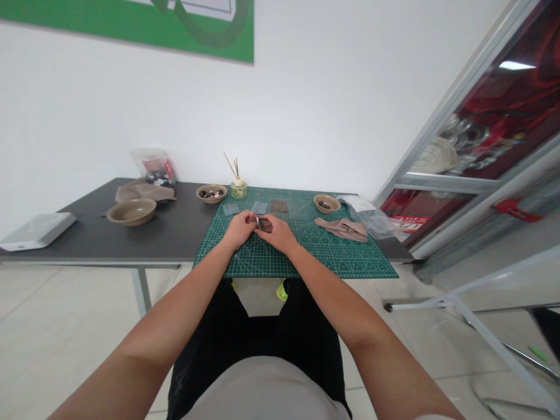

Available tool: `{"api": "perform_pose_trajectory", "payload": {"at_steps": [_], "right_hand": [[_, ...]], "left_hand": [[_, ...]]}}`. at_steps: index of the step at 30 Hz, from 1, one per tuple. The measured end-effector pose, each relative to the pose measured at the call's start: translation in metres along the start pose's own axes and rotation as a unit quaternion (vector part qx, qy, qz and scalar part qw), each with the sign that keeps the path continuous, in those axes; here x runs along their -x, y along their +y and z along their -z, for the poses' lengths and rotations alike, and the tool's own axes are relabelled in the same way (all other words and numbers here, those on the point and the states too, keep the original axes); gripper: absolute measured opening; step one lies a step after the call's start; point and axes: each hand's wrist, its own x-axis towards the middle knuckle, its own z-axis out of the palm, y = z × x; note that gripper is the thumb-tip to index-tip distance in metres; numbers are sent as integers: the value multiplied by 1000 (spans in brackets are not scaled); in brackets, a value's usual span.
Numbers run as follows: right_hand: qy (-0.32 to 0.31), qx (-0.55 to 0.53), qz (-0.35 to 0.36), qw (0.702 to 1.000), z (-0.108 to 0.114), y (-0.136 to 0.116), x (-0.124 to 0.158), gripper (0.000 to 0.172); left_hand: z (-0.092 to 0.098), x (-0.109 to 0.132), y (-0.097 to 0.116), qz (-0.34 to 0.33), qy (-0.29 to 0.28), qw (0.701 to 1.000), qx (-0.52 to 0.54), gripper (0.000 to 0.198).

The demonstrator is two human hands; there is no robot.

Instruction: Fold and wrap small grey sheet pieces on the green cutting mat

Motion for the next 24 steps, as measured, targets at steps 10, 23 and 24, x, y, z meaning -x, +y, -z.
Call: {"api": "perform_pose_trajectory", "payload": {"at_steps": [10, 23, 24], "right_hand": [[50, 216, -50, 974, 8, -4, -8, 32], [27, 201, 33, 979, -1, -2, -4, 41], [24, 204, 34, 978, -1, -2, -4, 41]], "left_hand": [[-2, -3, -1, 31, 29, 993, 109, 29], [-3, -2, -1, 40, 18, 990, 132, 18], [-3, -1, -1, 38, 20, 991, 127, 18]]}}
